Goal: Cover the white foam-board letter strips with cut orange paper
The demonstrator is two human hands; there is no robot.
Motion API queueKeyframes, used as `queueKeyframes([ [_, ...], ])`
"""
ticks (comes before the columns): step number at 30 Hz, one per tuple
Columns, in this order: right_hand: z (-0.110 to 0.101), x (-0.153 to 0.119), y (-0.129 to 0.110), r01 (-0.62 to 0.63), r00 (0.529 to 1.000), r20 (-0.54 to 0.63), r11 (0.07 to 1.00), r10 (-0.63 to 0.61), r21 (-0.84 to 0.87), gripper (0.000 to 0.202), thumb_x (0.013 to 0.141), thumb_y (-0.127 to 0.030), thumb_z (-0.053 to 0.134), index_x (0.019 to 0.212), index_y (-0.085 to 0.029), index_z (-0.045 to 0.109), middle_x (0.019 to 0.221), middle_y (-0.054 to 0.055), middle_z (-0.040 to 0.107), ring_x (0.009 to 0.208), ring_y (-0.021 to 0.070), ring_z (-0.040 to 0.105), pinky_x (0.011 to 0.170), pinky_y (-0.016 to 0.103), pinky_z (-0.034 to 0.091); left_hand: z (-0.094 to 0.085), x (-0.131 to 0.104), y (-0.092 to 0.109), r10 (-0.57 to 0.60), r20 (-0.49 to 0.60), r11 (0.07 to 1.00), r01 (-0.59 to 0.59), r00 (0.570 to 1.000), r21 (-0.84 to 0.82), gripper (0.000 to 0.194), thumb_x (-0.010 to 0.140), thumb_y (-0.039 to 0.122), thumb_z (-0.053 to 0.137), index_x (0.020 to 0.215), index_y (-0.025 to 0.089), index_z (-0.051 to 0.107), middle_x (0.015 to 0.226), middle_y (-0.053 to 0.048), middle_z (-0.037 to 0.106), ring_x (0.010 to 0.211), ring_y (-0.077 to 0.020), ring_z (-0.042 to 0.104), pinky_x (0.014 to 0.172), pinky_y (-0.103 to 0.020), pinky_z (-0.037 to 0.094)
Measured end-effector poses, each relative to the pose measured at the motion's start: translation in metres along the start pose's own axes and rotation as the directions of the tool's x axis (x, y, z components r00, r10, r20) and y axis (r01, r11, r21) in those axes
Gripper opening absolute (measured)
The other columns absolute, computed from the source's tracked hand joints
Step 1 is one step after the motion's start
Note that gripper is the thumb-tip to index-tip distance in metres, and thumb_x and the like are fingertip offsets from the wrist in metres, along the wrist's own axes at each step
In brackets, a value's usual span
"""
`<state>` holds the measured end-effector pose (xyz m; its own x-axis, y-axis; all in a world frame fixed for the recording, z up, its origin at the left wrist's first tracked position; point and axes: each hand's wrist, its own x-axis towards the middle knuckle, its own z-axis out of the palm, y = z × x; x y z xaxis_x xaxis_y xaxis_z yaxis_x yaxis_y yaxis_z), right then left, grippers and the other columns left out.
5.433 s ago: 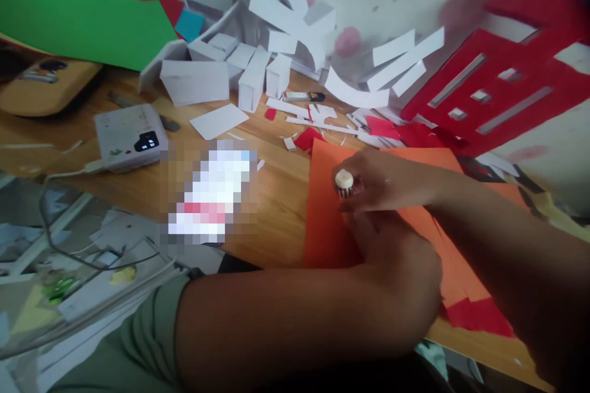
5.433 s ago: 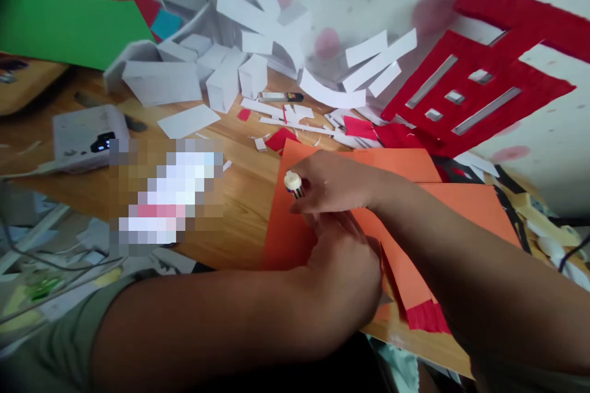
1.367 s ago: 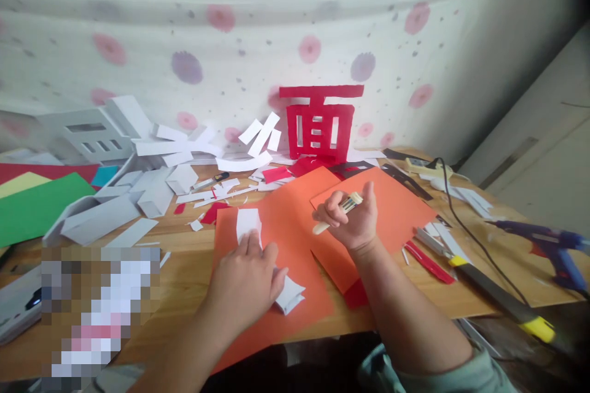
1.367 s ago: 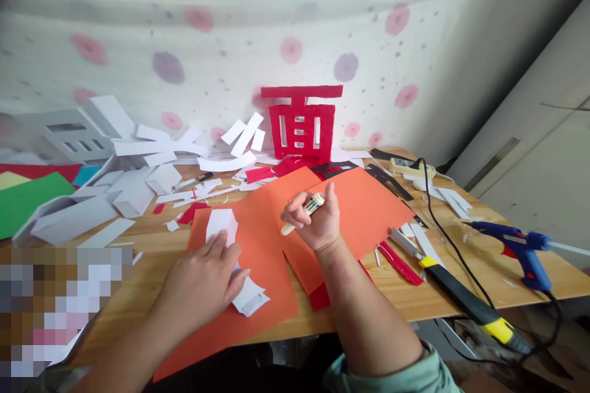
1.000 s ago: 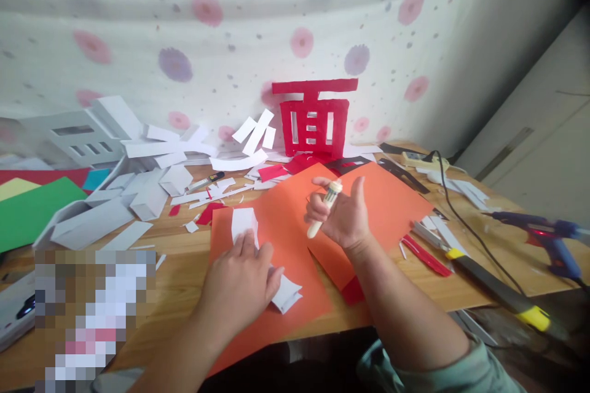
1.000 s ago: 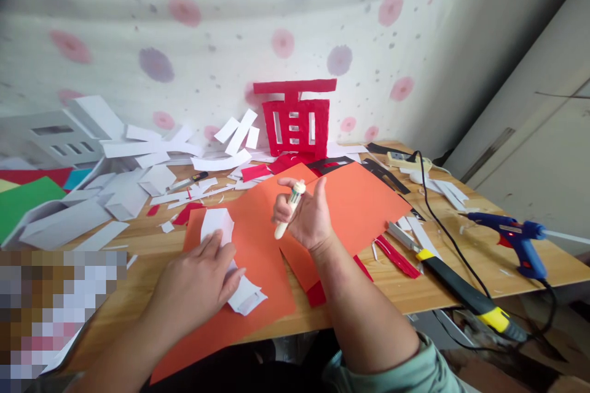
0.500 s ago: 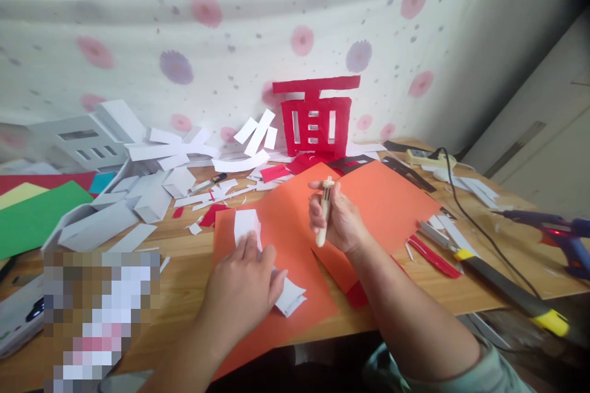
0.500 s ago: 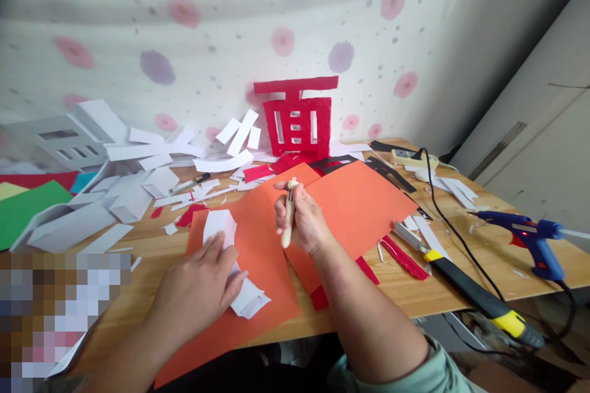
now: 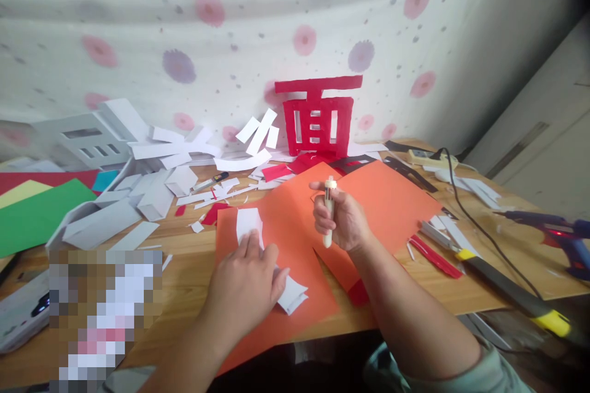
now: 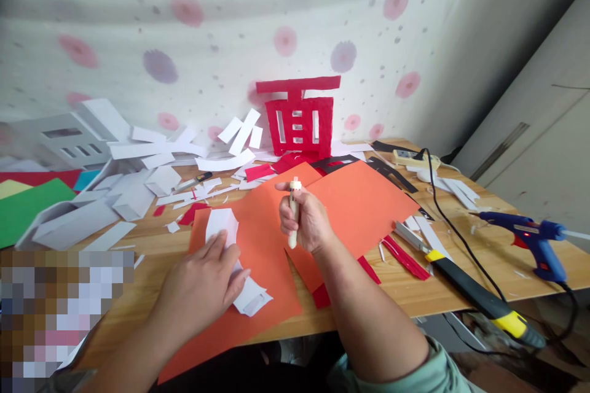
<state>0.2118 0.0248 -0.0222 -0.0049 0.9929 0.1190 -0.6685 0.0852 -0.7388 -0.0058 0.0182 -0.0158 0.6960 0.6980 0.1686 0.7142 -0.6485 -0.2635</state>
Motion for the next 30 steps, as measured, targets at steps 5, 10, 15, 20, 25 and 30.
queueKeyframes([
  [5,0.003,-0.003,-0.001,0.056,0.998,0.039,0.998,-0.056,-0.009,0.04,0.081,-0.027,0.052,0.12,-0.028,0.045,0.059,-0.008,0.051,0.037,0.0068,0.027,0.038,0.019,0.029,-0.003,0.0,0.001,-0.004,0.02,1.0,0.005,1.0,-0.008,0.026,0.09,0.032,0.041,0.09,0.015,0.062,0.128,-0.028,0.057,0.113,-0.0371,0.062,0.073,-0.044,0.057],
  [10,0.003,0.0,0.004,0.162,0.982,-0.084,0.983,-0.169,-0.084,0.033,0.078,-0.037,0.065,0.108,-0.021,0.06,0.064,-0.004,0.052,0.046,0.0072,0.036,0.046,0.022,0.034,-0.003,-0.001,-0.002,0.008,0.013,1.0,-0.008,1.0,-0.018,0.032,0.091,0.038,0.043,0.097,0.013,0.06,0.127,-0.029,0.058,0.112,-0.0372,0.062,0.075,-0.045,0.057],
  [15,0.012,0.011,0.005,0.126,0.952,-0.21,0.909,-0.224,-0.397,0.029,0.077,-0.045,0.067,0.07,-0.017,0.067,0.072,0.002,0.058,0.061,0.011,0.047,0.061,0.027,0.043,0.006,-0.006,-0.009,0.033,-0.071,0.998,-0.037,0.997,-0.048,0.044,0.088,0.051,0.05,0.101,0.01,0.059,0.126,-0.029,0.059,0.115,-0.0369,0.06,0.083,-0.045,0.055],
  [20,0.022,0.036,0.018,0.028,0.973,-0.107,0.566,-0.204,-0.824,0.039,0.084,-0.055,0.057,0.081,-0.017,0.069,0.059,0.0,0.057,0.056,0.0123,0.049,0.057,0.026,0.043,0.009,-0.007,-0.012,0.026,-0.096,0.998,-0.031,0.995,-0.051,0.047,0.087,0.054,0.051,0.101,0.009,0.059,0.124,-0.029,0.06,0.113,-0.0365,0.062,0.086,-0.044,0.055],
  [25,0.014,0.053,0.052,-0.051,0.977,-0.142,0.471,-0.159,-0.88,0.017,0.077,-0.032,0.063,0.074,-0.018,0.07,0.061,0.0,0.063,0.058,0.0138,0.057,0.057,0.025,0.044,0.007,-0.009,-0.012,0.021,-0.061,0.995,-0.026,0.998,-0.091,0.057,0.082,0.062,0.054,0.102,0.009,0.059,0.13,-0.029,0.056,0.122,-0.0369,0.055,0.091,-0.045,0.053],
  [30,0.013,0.048,0.067,-0.04,0.984,-0.108,0.415,-0.142,-0.909,0.017,0.078,-0.028,0.059,0.074,-0.017,0.072,0.07,0.001,0.069,0.066,0.0146,0.061,0.064,0.026,0.046,0.005,-0.013,-0.016,0.017,0.007,0.989,-0.016,1.0,-0.144,0.074,0.077,0.073,0.051,0.112,0.009,0.058,0.138,-0.028,0.049,0.13,-0.0364,0.048,0.096,-0.046,0.049],
])
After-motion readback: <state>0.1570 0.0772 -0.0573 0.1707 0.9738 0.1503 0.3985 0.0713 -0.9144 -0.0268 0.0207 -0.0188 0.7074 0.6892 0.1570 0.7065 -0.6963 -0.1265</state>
